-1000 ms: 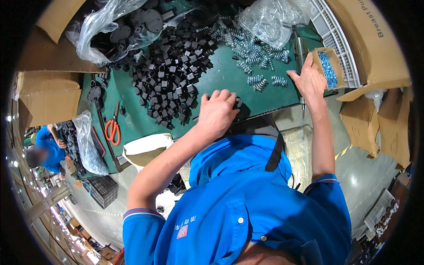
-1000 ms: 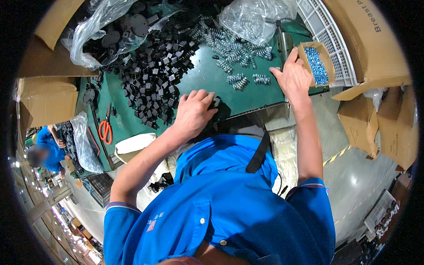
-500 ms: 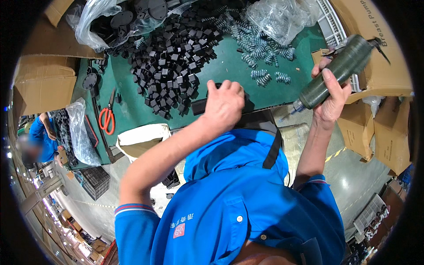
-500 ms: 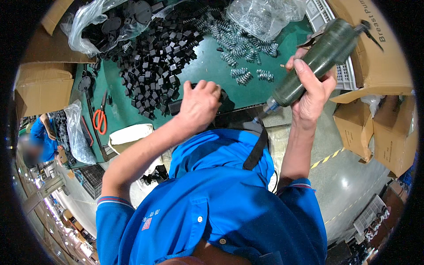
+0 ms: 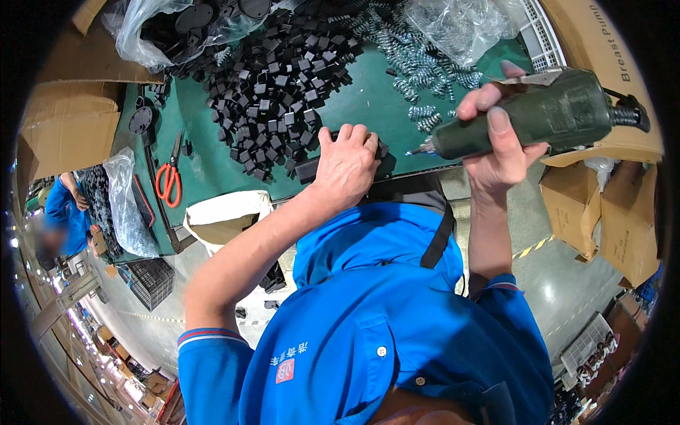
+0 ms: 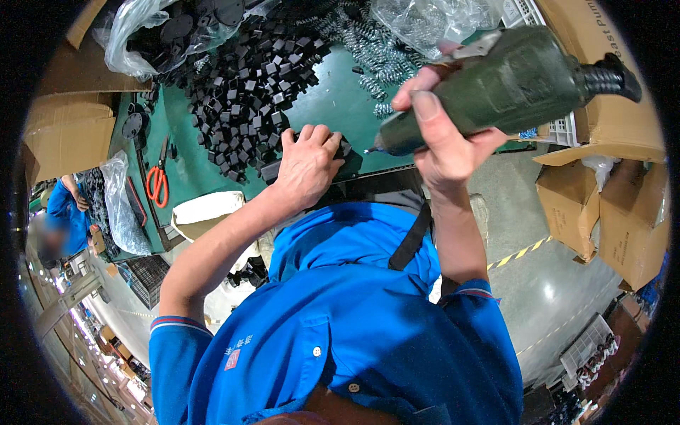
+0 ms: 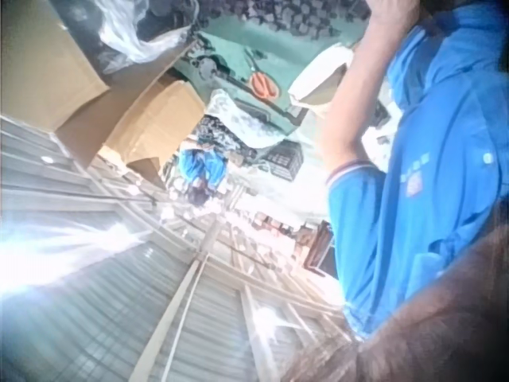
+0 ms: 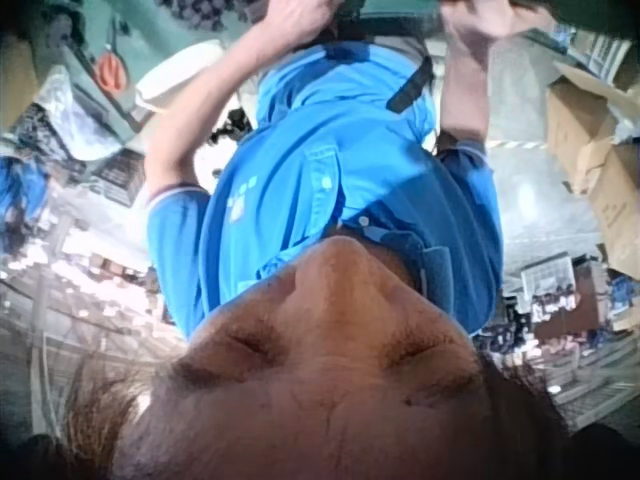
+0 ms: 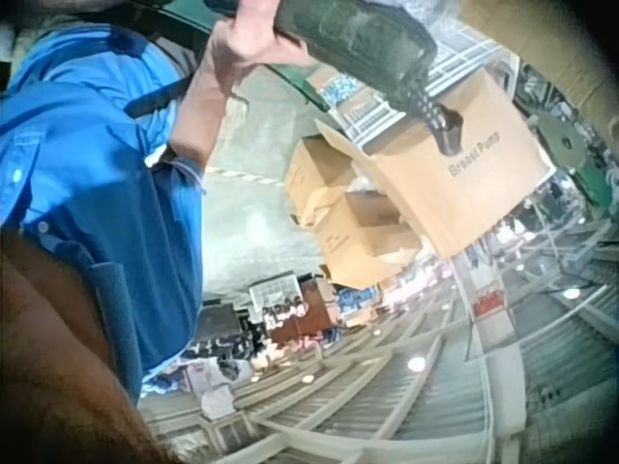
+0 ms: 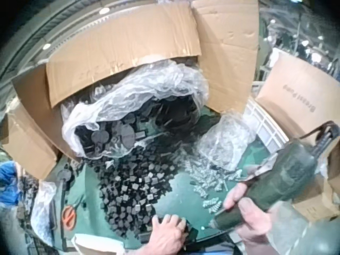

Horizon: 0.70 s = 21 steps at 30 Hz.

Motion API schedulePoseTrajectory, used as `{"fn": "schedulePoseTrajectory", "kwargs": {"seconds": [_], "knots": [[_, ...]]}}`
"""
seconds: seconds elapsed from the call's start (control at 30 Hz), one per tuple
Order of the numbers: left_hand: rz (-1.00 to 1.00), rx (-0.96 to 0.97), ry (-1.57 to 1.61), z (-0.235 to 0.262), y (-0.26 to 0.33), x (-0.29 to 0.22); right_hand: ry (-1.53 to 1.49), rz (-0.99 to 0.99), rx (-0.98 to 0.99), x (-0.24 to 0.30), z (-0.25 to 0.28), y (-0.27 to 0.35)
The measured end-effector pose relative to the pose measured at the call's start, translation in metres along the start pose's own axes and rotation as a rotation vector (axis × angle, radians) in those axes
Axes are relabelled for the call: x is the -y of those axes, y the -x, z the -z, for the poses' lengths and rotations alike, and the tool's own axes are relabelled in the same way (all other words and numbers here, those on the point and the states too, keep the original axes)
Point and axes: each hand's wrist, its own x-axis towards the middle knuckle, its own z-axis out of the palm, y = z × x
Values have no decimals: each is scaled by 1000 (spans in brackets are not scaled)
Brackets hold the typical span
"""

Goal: The person repeatedly picks small black plastic components and metal springs from a table, inserts them into a circular black housing, and uses a green electric screwdriver to fasten them. The person places the assembled units into a white tote bag and continues the cycle with additional parts.

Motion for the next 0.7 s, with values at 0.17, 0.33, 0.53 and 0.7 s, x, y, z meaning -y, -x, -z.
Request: {"fn": "schedulePoseTrajectory", "kwargs": {"seconds": [0.17,0.33,0.53,0.7], "knots": [[7,-45,128,-4,-1,4,-137,-83,23,-20,-20,6],[5,-42,139,-5,-1,6,-97,-51,102,-32,-30,8],[-2,-62,141,-6,-1,7,-32,-109,95,-33,-31,12],[0,-65,138,-8,0,7,-37,-105,91,-32,-31,18]]}}
